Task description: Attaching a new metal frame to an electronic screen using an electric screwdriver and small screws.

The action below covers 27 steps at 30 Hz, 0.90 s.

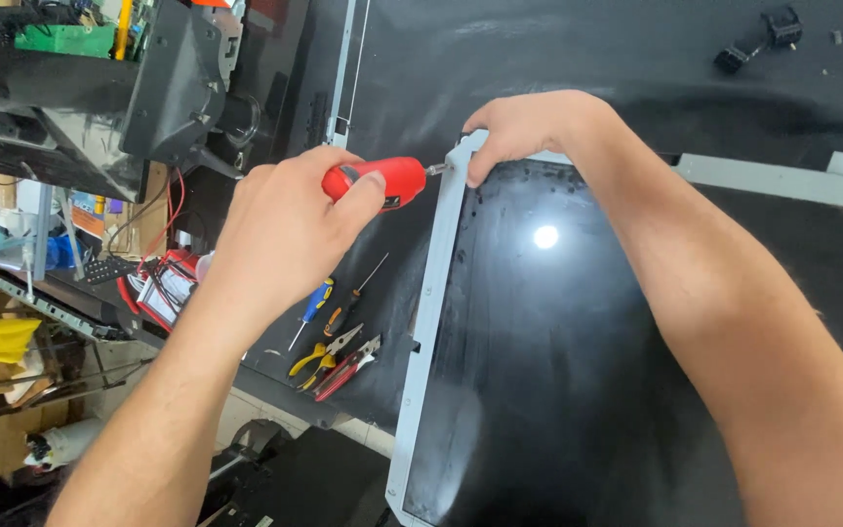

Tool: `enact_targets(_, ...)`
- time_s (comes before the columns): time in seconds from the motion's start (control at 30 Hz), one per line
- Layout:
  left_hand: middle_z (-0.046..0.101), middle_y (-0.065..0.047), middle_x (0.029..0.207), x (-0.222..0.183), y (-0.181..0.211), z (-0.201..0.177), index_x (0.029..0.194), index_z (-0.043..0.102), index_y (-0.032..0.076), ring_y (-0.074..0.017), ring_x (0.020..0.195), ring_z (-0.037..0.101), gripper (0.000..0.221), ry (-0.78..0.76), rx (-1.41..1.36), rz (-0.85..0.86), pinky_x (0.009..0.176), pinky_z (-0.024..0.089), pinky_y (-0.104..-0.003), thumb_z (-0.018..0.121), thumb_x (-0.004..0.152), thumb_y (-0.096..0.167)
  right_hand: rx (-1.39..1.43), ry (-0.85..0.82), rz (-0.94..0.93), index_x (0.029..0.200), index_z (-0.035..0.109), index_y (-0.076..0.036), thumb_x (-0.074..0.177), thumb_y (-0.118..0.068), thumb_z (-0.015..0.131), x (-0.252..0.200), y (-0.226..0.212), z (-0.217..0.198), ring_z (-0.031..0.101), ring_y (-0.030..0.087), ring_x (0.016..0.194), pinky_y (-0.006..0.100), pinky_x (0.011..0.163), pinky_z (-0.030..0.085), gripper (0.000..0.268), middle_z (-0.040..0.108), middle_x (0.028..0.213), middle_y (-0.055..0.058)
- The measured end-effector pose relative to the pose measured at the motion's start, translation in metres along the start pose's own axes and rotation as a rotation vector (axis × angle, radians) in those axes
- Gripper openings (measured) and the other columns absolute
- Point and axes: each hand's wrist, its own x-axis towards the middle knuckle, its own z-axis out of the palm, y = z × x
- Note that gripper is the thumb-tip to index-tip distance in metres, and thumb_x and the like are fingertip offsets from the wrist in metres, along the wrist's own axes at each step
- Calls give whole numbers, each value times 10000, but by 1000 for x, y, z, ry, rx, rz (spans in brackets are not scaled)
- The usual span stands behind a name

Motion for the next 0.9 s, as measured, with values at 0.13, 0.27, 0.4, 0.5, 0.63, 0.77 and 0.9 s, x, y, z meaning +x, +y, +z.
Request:
enact_targets(0.13,730,-96,743,-10,-7,-14,1352,779,221,-348,814,656,544,-9,-17,-17,832,466,-448,484,979,485,8,-15,-52,1745,334,-175,816,-412,848,19,7,2,482,270,1573,362,1256,401,1088,419,1779,-1)
enact_targets(0.27,789,-141,777,-8,-40,-13,1325,778,250,-446,840,710,486,71,17,68,851,502,-468,546,974,493,-171,37,-85,1716,384,-200,809,-599,811,34,16,8,481,275,1566,407,1233,417,1079,436,1761,5)
enact_targets(0.4,891,-48,828,-4,-65,-22,1316,759,449,-393,801,795,462,-13,18,-32,744,547,-470,605,904,592,-138,22,-66,1642,492,-203,794,-540,829,22,5,7,662,237,1392,376,1070,518,973,612,1629,-24)
enact_targets(0.5,979,104,583,5,-108,-2,1394,706,463,-314,726,861,547,-11,23,84,1080,412,-480,635,884,647,-128,-4,-69,1188,710,-241,836,-457,860,28,7,9,736,183,1012,344,863,501,439,800,1116,-42)
enact_targets(0.63,964,262,818,19,-121,6,1337,689,777,-91,899,880,668,-103,71,-219,1029,543,-311,784,685,665,-171,-4,12,1378,639,-284,808,-515,873,36,4,10,769,195,1089,347,939,542,657,825,1213,-54)
enact_targets(0.77,797,373,1151,54,-123,9,1385,536,944,43,1158,782,873,-383,112,-400,1078,571,-246,853,606,713,-185,-16,116,1480,608,-328,807,-539,890,33,-2,6,756,193,1061,337,937,553,760,820,1185,-59)
enact_targets(0.9,111,326,1844,107,-120,3,1724,-90,711,-52,1730,290,1216,-1251,134,-282,1413,321,-431,706,820,882,-129,-92,271,1382,674,-384,876,-477,919,26,-19,-1,616,150,746,294,731,483,570,732,815,-45)
